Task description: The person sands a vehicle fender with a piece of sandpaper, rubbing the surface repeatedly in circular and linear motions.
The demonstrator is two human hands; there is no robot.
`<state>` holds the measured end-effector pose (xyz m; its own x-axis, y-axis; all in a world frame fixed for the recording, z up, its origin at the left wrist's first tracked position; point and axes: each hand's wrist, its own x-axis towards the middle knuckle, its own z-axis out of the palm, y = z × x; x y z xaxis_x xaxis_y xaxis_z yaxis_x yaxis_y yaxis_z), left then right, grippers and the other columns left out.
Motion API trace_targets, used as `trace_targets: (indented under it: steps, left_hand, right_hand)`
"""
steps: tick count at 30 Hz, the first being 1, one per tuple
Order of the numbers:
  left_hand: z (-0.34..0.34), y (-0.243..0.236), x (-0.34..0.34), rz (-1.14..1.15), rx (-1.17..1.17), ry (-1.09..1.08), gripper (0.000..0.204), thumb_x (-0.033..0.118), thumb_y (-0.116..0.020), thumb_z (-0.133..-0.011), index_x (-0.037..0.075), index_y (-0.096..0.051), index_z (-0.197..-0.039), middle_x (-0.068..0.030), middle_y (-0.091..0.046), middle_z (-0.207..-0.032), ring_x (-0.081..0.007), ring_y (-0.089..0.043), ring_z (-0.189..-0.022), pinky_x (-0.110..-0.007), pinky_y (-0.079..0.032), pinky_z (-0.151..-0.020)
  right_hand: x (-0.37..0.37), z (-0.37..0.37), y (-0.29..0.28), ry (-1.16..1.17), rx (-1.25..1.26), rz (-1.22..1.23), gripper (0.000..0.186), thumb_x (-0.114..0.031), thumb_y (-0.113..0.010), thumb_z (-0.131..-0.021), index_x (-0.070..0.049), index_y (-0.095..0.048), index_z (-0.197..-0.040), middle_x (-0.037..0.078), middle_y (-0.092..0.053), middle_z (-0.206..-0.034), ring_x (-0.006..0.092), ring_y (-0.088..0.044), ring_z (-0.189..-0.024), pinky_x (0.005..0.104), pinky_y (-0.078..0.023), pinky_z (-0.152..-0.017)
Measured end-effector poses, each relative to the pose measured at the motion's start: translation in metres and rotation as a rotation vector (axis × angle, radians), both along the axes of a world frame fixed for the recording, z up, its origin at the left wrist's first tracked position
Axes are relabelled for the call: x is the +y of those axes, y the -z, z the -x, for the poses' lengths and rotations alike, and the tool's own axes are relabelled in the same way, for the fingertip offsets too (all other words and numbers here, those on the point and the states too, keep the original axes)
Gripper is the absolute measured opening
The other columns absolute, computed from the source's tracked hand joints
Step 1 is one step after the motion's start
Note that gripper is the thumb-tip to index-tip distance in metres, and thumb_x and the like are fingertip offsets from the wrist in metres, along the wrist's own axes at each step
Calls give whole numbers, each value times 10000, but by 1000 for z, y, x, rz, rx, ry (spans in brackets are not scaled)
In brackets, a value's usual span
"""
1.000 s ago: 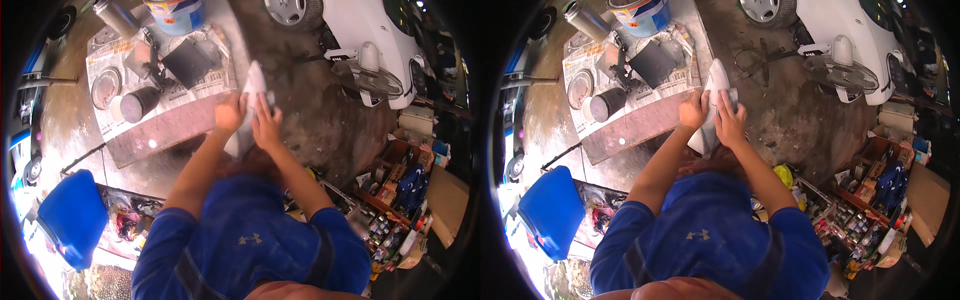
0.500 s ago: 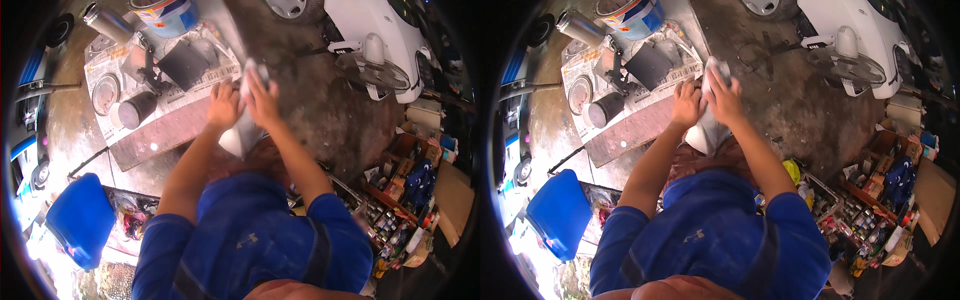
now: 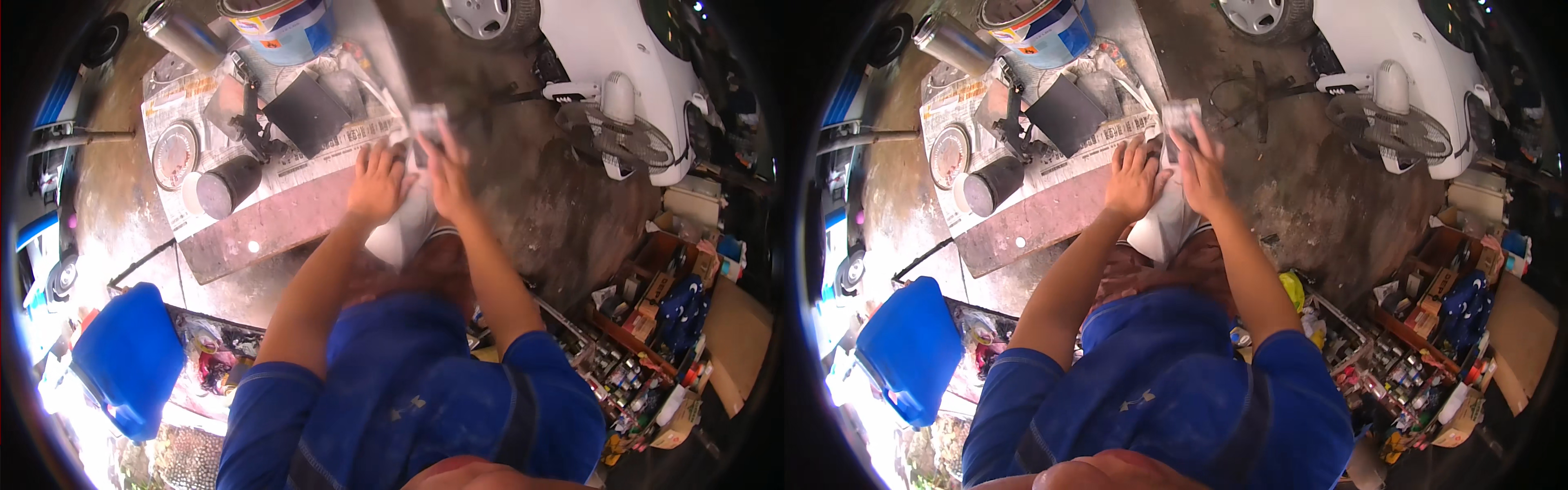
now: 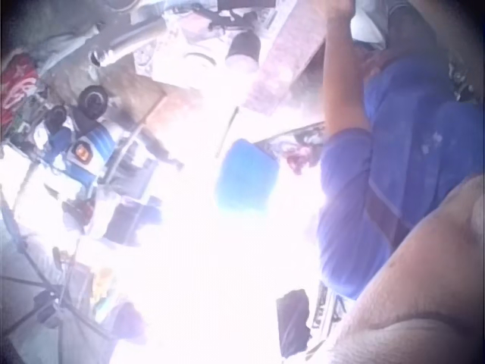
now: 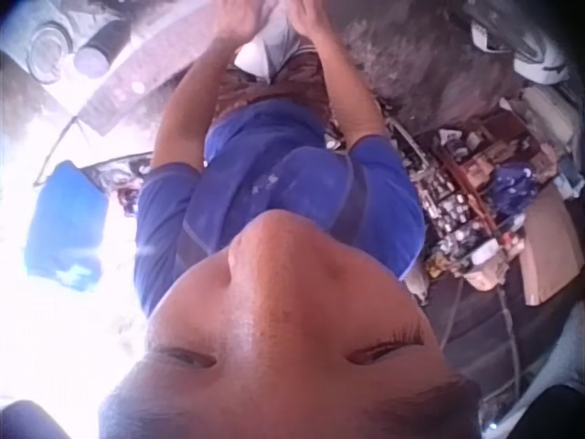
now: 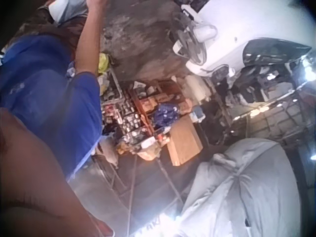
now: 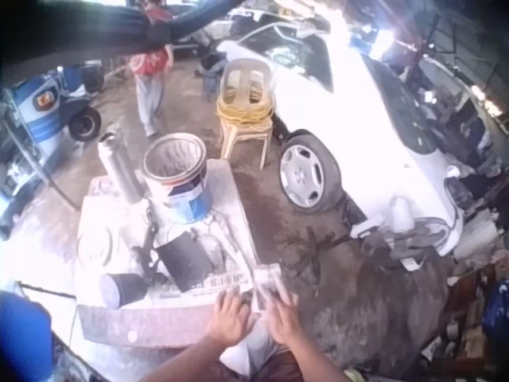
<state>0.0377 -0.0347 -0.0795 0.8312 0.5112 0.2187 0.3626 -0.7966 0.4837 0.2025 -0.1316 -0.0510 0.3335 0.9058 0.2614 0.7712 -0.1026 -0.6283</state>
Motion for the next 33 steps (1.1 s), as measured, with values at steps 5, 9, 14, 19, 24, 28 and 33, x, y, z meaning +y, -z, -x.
trace_targets:
  steps: [5, 9, 14, 19, 24, 28, 33]
  left_hand:
    - [-3, -6, -3, -22, -23, -1, 383, 382, -586, -1034, 21, -669, -1133, -145, -568, -1380, -384, -399, -1451, -610, -272, -1196]
    - [-12, -2, -12, 61, -217, -64, 317, 346, -660, -1001, 31, -694, -1011, -159, -620, -1264, -387, -455, -1398, -581, -281, -1174]
    - [-12, -2, -84, 463, -344, -337, 291, 301, -619, -1036, 26, -679, -961, -224, -676, -1029, -438, -608, -1156, -587, -411, -1009]
    - [-10, -62, -102, 881, -347, -241, 310, 307, -569, -1072, 25, -626, -959, -293, -655, -859, -520, -637, -846, -561, -481, -740]
    - [-3, -180, -62, 582, -233, -102, 422, 384, -565, -1078, 8, -615, -893, -291, -648, -769, -508, -657, -781, -552, -509, -680]
    - [1, -232, -26, 371, -31, -21, 496, 462, -545, -1065, 15, -691, -909, -282, -691, -815, -490, -689, -850, -575, -538, -745]
    - [25, -180, 27, 163, 368, -82, 600, 541, -471, -1063, 19, -761, -1011, -287, -735, -946, -478, -717, -950, -568, -562, -864]
  right_hand:
    - [3, 13, -2, 369, 164, -138, 628, -186, -840, -871, -66, -594, -1436, 264, -482, -1518, 361, -521, -1371, 417, -448, -1096]
    - [15, -13, 18, 432, 615, -176, 569, -162, -837, -876, 52, -571, -1331, 212, -623, -1345, 269, -603, -1238, 404, -474, -1060]
    - [-25, -14, -51, 404, 931, -110, 410, -42, -727, -899, 24, -619, -1288, 76, -715, -1128, 158, -657, -1053, 329, -506, -957]
    - [-92, -23, -93, 513, 1023, -318, 363, -24, -639, -852, 30, -668, -1210, 47, -694, -1115, 139, -637, -992, 291, -483, -894]
    - [-118, -23, -138, 365, 1037, -517, 384, 38, -650, -853, 12, -642, -1236, 55, -689, -1127, 154, -641, -1024, 306, -475, -930]
    - [-122, -22, -132, 364, 1131, -605, 373, 50, -612, -850, -4, -641, -1218, 37, -665, -1101, 153, -626, -1021, 305, -474, -924]
    - [-73, 31, -69, 643, 1253, -396, 261, -238, -720, -898, -50, -709, -1079, 22, -675, -1049, 147, -594, -993, 314, -439, -919]
